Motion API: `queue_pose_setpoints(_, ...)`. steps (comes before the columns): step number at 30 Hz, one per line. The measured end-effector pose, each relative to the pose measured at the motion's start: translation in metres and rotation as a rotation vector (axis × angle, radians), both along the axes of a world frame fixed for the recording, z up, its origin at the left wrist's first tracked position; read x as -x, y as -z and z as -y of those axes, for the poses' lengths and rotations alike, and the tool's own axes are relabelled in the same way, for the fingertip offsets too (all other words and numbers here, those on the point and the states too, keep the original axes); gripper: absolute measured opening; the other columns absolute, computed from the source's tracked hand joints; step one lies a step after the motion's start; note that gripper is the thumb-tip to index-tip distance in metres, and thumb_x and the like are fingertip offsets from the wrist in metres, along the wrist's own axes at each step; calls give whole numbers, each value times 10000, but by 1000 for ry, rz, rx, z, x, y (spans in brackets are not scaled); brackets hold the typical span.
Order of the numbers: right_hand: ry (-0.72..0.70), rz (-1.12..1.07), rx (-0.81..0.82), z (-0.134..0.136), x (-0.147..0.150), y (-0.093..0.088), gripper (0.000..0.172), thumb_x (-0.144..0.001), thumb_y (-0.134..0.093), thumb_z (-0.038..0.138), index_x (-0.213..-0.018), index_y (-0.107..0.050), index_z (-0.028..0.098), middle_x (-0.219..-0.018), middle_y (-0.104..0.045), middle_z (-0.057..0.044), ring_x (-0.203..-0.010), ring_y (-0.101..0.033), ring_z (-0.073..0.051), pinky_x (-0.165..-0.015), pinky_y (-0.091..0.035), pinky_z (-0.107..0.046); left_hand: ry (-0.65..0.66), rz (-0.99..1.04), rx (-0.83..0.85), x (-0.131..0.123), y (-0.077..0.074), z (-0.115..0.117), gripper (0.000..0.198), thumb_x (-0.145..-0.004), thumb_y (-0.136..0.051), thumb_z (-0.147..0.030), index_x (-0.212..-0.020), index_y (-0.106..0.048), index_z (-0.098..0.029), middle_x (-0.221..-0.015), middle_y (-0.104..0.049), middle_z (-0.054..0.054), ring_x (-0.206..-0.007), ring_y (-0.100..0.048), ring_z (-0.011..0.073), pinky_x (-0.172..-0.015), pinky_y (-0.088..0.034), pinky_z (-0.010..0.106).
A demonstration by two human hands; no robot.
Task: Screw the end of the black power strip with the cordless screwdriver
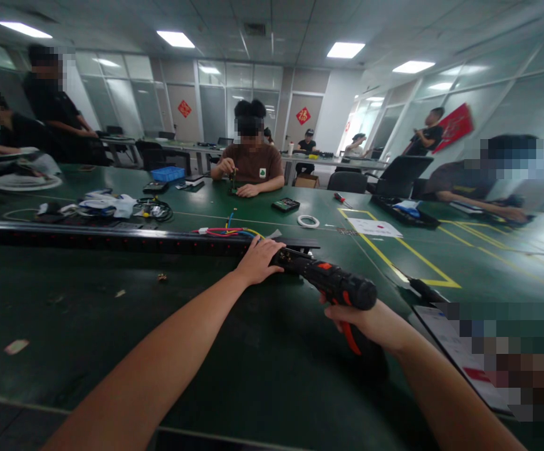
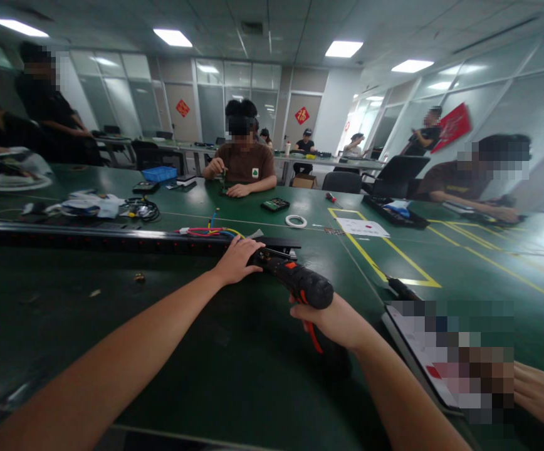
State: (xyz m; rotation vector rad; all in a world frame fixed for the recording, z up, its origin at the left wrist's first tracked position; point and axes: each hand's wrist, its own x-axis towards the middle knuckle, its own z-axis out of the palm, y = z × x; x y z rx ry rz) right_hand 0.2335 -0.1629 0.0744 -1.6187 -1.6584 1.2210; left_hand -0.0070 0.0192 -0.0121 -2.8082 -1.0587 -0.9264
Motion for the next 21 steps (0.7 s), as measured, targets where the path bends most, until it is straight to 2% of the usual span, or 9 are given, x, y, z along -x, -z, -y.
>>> queue_pose_setpoints(8, 7, -6, -14, 0, -3, 1, 362, -719, -698, 339, -1035, -628, 177, -676, -636, 9, -633, -620, -195, -604, -479, -319, -5, -1, 4, 0, 1, 1, 648, -890, -721, -453, -1449, -479, -232, -1419, -570, 108, -1389, -461, 303, -1247, -147, 571)
queue_pose_setpoints(21, 7, -17, -26, 2, 1, 0, 280, -699, -705, 320, -929, -608, 193, -678, -619, 15, -625, -599, -184, -596, -482, -312, -10, -4, 5, -1, 0, 1, 644, -887, -727, -454, -1437, -487, -223, -1419, -574, 111, -1385, -467, 303, -1245, -150, 567)
